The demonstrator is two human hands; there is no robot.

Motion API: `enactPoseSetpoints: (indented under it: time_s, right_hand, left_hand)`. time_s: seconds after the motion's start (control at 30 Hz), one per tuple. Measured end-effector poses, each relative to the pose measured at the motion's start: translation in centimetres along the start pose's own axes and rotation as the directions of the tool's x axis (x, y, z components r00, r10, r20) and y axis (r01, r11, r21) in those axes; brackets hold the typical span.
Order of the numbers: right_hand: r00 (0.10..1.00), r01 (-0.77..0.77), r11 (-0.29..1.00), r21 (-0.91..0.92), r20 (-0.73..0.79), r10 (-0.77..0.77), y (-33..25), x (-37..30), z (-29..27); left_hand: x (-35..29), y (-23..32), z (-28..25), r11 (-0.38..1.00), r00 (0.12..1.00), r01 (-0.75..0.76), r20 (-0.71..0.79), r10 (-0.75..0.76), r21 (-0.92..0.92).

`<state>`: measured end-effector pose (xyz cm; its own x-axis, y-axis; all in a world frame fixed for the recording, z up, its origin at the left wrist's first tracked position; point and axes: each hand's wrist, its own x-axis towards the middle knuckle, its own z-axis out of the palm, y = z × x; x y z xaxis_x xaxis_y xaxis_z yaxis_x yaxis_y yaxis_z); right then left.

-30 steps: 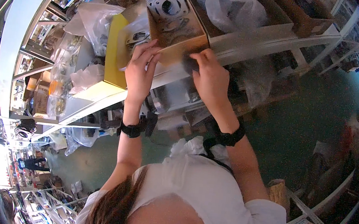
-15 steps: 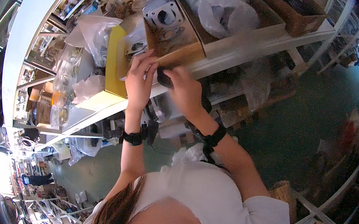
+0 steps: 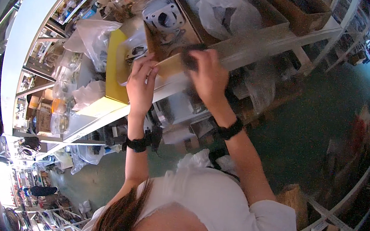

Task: The person wipes a series of black mechanical components one at a time using a dark cloth while standing at a storage shelf.

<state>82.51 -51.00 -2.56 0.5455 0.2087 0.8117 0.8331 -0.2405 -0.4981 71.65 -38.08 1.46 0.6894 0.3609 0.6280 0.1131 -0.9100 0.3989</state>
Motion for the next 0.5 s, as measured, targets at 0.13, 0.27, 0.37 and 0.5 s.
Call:
enactPoseSetpoints:
  time_s: [0.13, 0.27, 0.37, 0.5]
  right_hand:
    - [0.987, -0.075, 0.992, -0.1, 0.135, 0.088, 0.1, -1.4, -1.3]
    - [0.96, -0.091, 0.993, -0.082, 0.258, 0.109, 0.1, -1.4, -1.7]
    - [0.963, -0.107, 0.986, 0.131, 0.259, 0.07, 0.6, -1.7, -2.0]
    - [0.994, -0.083, 0.949, 0.303, 0.096, 0.056, -1.6, -2.6, -1.7]
  left_hand:
    - [-0.2, 0.3, -0.4, 1.0, 0.998, 0.007, 0.058, -0.006, -0.02]
    - [0.1, 0.3, -0.6, 1.0, 0.998, -0.003, 0.061, 0.003, 0.001]
    - [0.2, -0.1, -0.6, 0.999, 0.996, -0.022, 0.092, 0.024, -0.025]
    - [0.0, -0.7, -0.9, 0.882, 0.974, 0.223, 0.127, -0.187, -0.415]
